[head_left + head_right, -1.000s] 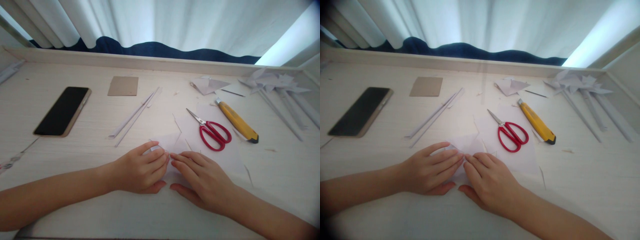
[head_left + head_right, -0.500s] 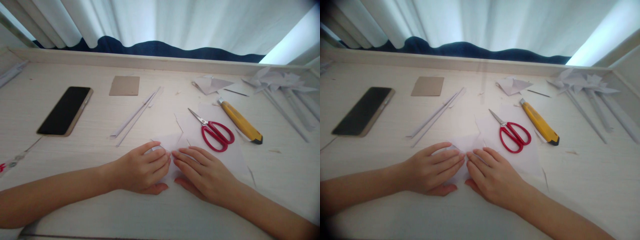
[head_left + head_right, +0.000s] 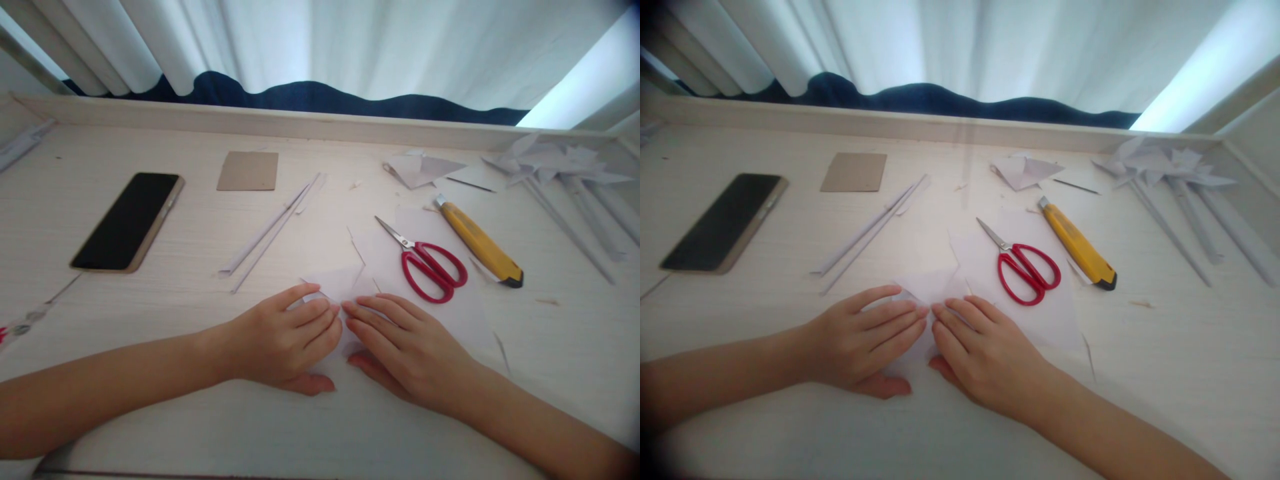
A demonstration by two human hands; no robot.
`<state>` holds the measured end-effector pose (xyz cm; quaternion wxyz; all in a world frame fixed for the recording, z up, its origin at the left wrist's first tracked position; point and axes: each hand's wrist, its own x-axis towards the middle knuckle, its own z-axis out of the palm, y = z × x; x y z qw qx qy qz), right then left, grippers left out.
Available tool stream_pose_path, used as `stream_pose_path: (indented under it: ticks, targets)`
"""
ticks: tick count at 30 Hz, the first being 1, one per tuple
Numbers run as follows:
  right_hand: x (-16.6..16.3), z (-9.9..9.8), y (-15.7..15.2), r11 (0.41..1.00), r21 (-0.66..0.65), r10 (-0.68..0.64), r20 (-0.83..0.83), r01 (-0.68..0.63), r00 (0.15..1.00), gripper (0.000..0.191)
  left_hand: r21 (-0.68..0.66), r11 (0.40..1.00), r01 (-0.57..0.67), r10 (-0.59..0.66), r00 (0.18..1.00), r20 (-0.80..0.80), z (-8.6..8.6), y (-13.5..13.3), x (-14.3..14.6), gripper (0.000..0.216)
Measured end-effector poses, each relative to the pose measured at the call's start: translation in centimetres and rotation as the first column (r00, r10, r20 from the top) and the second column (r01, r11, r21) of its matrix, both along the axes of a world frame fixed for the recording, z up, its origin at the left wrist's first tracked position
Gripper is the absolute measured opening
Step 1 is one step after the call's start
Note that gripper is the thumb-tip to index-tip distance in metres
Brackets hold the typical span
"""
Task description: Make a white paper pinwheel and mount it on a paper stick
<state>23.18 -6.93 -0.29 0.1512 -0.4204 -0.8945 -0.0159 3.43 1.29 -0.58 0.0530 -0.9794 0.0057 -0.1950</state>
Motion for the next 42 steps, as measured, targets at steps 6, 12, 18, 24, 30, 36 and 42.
stream_pose_path:
  ticks: [6, 12, 18, 24, 30, 36, 42]
  targets:
    - [1.0, 0.7, 0.4, 0.998, -0.042, 0.058, 0.056, -0.055, 0.997, 0.030, 0.007, 1.000, 0.009, -0.009, 1.000, -0.010, 0.0, 0.1, 0.0, 0.053]
    - [3.8, 2.3, 0.8, 0.997, -0.059, 0.063, 0.139, -0.056, 0.988, 0.025, 0.010, 1.000, 0.005, -0.005, 1.000, 0.001, 0.1, 0.1, 0.0, 0.053]
    - [4.1, 2.3, 0.5, 0.996, -0.057, 0.082, 0.183, -0.073, 0.980, 0.023, 0.012, 1.000, 0.009, -0.009, 1.000, -0.014, 0.2, 0.1, 0.1, 0.053]
    - [3.8, 2.4, 0.2, 0.996, -0.040, 0.091, 0.201, -0.085, 0.975, 0.022, 0.000, 1.000, 0.007, -0.007, 1.000, -0.011, 0.1, 0.1, 0.0, 0.053]
    - [3.8, 2.6, 0.1, 0.997, -0.034, 0.078, 0.174, -0.073, 0.982, 0.019, 0.004, 1.000, 0.000, 0.000, 1.000, -0.018, 0.1, 0.1, 0.0, 0.053]
    - [3.8, 2.6, 0.2, 0.997, -0.065, 0.059, 0.199, -0.047, 0.978, 0.018, 0.000, 1.000, 0.012, -0.012, 1.000, -0.015, 0.1, 0.1, -0.1, 0.053]
    - [3.8, 2.6, 0.3, 0.997, 0.022, 0.068, 0.218, -0.075, 0.973, 0.019, -0.002, 1.000, 0.007, -0.007, 1.000, -0.019, 0.1, 0.1, 0.0, 0.052]
